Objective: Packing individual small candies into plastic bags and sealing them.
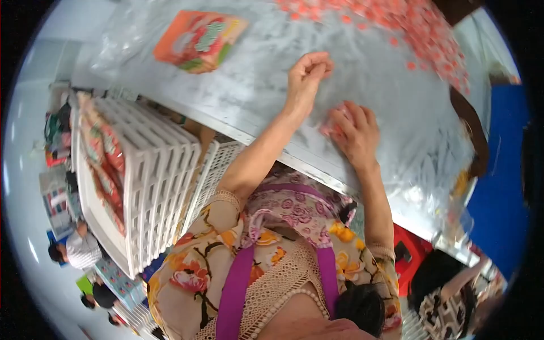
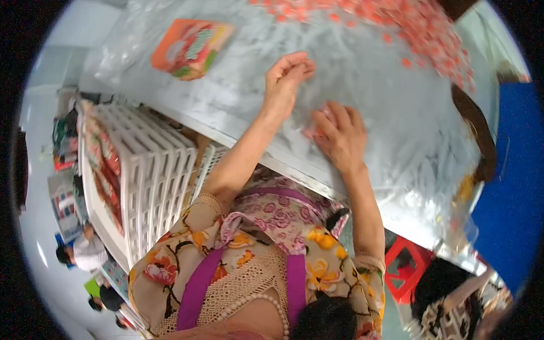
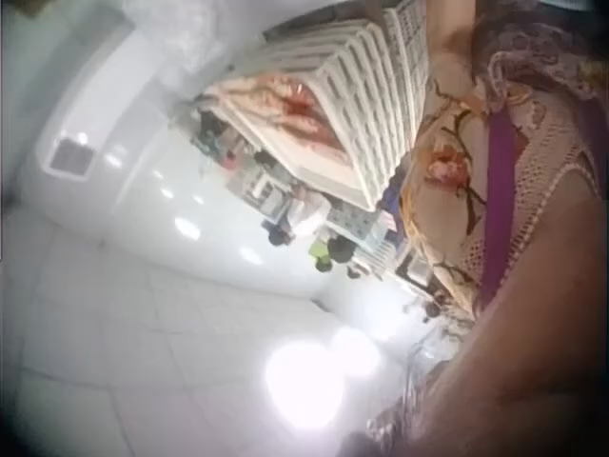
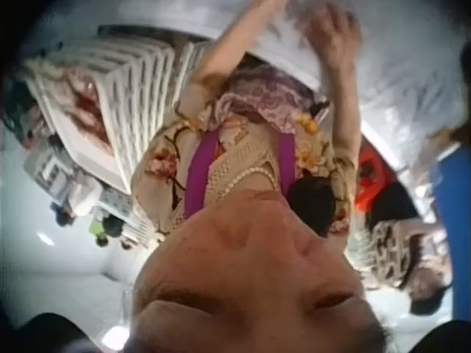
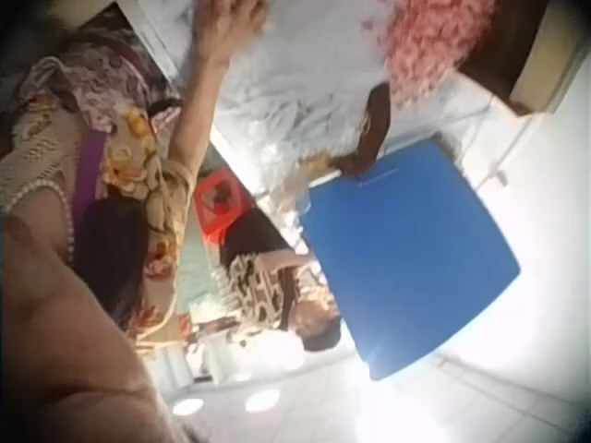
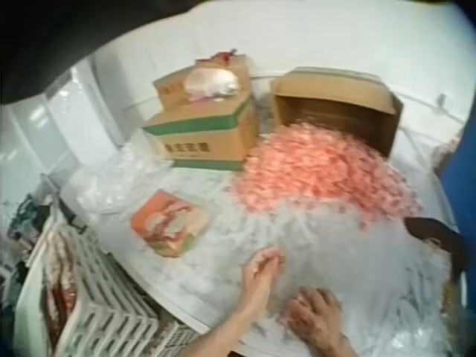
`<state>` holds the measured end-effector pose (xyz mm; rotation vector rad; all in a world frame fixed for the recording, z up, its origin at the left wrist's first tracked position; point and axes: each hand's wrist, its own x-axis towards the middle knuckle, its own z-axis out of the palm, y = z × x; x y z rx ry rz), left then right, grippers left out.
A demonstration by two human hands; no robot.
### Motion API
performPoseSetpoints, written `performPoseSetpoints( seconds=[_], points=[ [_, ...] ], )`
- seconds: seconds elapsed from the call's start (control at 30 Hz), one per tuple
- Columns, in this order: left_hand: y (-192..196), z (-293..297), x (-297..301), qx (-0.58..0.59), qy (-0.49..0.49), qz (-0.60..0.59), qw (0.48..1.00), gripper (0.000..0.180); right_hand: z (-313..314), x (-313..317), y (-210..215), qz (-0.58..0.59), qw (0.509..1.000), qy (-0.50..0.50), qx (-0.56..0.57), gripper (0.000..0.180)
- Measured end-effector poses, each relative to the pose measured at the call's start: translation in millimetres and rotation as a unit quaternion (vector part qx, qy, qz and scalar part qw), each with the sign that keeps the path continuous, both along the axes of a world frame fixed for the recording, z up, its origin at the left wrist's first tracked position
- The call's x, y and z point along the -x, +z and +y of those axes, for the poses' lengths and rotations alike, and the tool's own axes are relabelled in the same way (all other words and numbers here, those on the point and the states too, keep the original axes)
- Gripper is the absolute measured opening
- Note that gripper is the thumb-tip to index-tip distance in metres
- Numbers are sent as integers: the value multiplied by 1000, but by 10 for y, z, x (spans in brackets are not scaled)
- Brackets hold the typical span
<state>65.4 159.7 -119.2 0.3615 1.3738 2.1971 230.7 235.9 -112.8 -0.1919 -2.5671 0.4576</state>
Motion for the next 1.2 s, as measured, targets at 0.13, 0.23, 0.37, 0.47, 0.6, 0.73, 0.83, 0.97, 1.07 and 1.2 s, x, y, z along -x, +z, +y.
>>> performPoseSetpoints(
  seconds=[0.13,0.23,0.37,0.47,0.6,0.73,0.83,0.97,1.07,1.2],
  points=[
    [335,-680,877,313,239,522,757,27,-12,1,-2,-11,1000,-9,-10,54],
    [394,-1187,1274,488,254,610,570,29,3,62,33,-10,1000,-15,4,49],
    [310,-1488,1518,567,128,597,553,36,57,73,49,52,979,-31,196,37],
    [249,-1591,1676,521,123,617,576,25,163,55,96,77,943,-33,323,32],
    [362,-1634,1702,555,119,607,556,23,220,62,243,103,902,-8,419,31],
    [747,-1369,1190,510,70,398,760,31,189,41,384,38,910,9,413,33],
    [419,-1213,903,448,-11,397,801,36,8,221,441,-17,915,58,399,35],
    [107,-908,586,415,-74,346,838,38,-171,460,435,-75,951,72,290,38],
    [126,-831,474,406,-97,338,843,29,-188,569,403,-101,971,49,209,42],
    [270,-818,415,375,-86,387,838,32,-204,644,337,-134,983,-5,128,43]
  ],
)
